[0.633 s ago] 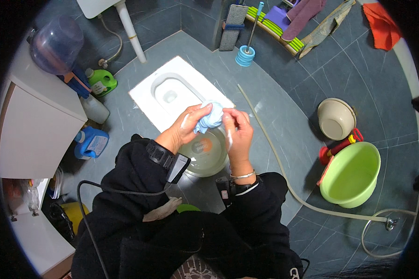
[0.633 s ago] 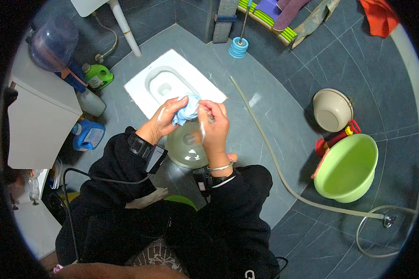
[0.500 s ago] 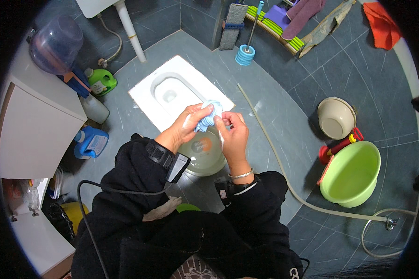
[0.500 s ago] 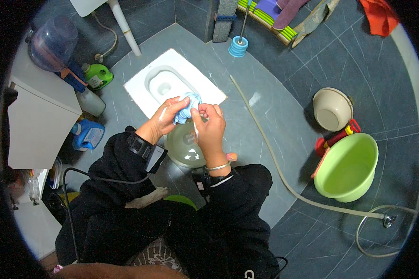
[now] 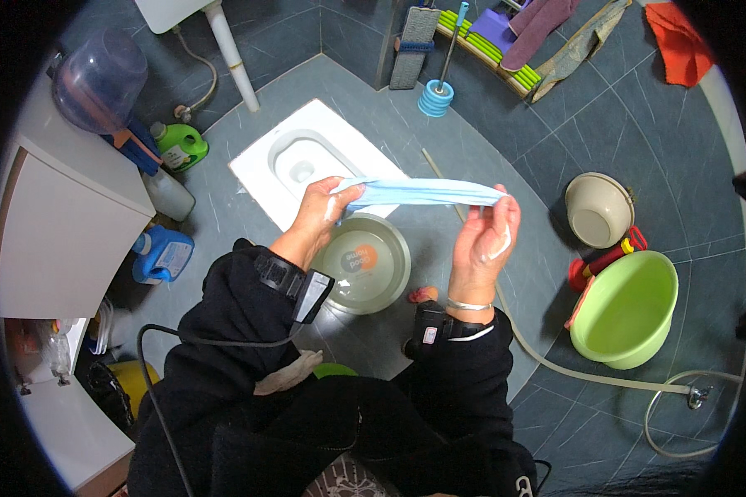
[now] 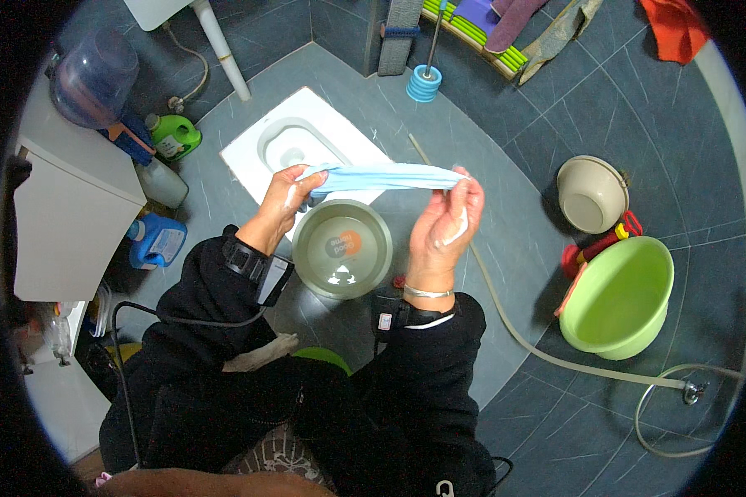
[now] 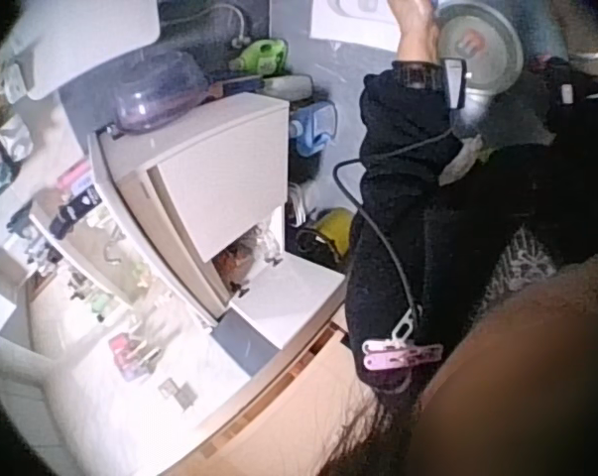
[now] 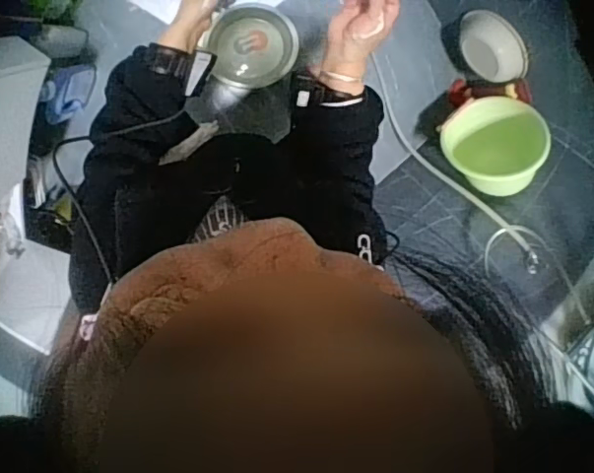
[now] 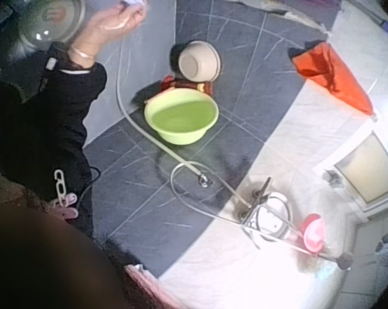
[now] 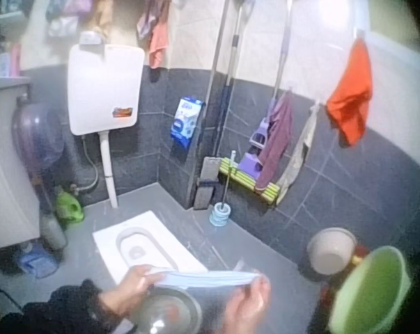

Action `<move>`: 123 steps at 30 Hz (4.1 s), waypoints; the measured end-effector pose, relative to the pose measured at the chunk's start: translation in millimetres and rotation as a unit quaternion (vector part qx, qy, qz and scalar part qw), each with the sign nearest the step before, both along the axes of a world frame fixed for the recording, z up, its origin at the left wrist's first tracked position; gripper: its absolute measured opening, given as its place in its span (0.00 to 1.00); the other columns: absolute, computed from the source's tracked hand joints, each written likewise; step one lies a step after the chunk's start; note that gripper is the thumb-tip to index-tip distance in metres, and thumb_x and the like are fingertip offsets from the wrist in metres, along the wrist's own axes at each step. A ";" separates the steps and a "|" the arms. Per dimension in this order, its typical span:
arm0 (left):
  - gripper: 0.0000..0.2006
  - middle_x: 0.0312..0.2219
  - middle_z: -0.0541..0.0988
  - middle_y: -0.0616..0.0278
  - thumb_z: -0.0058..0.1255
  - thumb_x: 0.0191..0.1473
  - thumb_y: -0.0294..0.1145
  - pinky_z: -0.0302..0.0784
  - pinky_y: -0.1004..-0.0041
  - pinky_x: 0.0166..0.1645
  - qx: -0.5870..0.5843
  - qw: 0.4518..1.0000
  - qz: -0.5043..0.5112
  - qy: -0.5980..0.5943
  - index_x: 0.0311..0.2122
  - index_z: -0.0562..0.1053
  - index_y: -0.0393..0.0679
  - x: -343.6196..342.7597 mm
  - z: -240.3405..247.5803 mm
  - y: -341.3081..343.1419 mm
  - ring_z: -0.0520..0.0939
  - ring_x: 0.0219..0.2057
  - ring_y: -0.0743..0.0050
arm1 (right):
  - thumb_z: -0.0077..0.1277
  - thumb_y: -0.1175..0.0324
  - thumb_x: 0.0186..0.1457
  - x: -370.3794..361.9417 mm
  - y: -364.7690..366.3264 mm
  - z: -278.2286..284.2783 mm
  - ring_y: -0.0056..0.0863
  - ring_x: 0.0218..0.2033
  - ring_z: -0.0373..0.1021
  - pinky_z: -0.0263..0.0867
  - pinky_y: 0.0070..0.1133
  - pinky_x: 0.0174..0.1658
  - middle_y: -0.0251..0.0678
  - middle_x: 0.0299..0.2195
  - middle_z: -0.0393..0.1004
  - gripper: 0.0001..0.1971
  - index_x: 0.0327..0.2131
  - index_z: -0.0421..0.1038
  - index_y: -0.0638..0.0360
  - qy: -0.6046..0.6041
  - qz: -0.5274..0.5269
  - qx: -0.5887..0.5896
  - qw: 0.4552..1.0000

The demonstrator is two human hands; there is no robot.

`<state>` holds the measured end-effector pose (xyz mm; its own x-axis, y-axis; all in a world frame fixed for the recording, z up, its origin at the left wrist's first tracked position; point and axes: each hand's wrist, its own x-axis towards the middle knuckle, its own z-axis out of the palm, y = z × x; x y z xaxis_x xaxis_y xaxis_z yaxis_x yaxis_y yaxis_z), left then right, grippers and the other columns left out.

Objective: The person sits on a small stool in a bathroom and hand-washes a light blue cloth in a clear basin filled with soapy water. They repeatedly submerge, scrub, wring, and rinse the cloth, occasionally using a hose to add fresh water to the basin.

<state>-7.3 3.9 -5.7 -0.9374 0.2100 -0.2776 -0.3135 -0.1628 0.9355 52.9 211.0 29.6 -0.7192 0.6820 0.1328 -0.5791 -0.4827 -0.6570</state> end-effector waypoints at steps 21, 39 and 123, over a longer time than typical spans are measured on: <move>0.21 0.40 0.73 0.52 0.34 0.60 0.39 0.70 0.71 0.46 0.316 0.939 -0.126 -0.046 0.51 0.62 0.33 -3.4 2.9 3.5 0.74 0.39 0.70 | 0.49 0.78 0.48 -0.2 -54.0 -33.0 0.17 0.29 0.64 0.61 0.14 0.34 0.27 0.27 0.67 0.08 0.35 0.71 0.62 -0.161 0.180 0.271 0.932; 0.15 0.20 0.73 0.66 0.51 0.54 0.43 0.66 0.83 0.19 -0.085 0.993 -0.084 0.012 0.31 0.68 0.40 6.0 7.7 7.1 0.73 0.17 0.82 | 0.56 0.72 0.44 0.6 -54.7 -38.6 0.14 0.21 0.60 0.58 0.16 0.24 0.26 0.18 0.68 0.07 0.26 0.69 0.64 -0.260 0.080 0.443 0.854; 0.17 0.23 0.74 0.47 0.50 0.35 0.22 0.72 0.62 0.33 -0.479 0.844 -0.081 0.227 0.35 0.62 0.42 7.1 -4.4 16.2 0.78 0.30 0.49 | 0.49 0.75 0.46 11.8 -68.3 -28.4 0.11 0.23 0.61 0.53 0.10 0.23 0.28 0.28 0.69 0.15 0.40 0.65 0.62 -0.228 0.308 0.119 0.916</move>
<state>-0.2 20.0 -10.1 -0.9735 0.2284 -0.0128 0.1670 0.7478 0.6426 64.7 142.6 1.2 -0.9755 0.1189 -0.1852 0.1161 -0.4367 -0.8921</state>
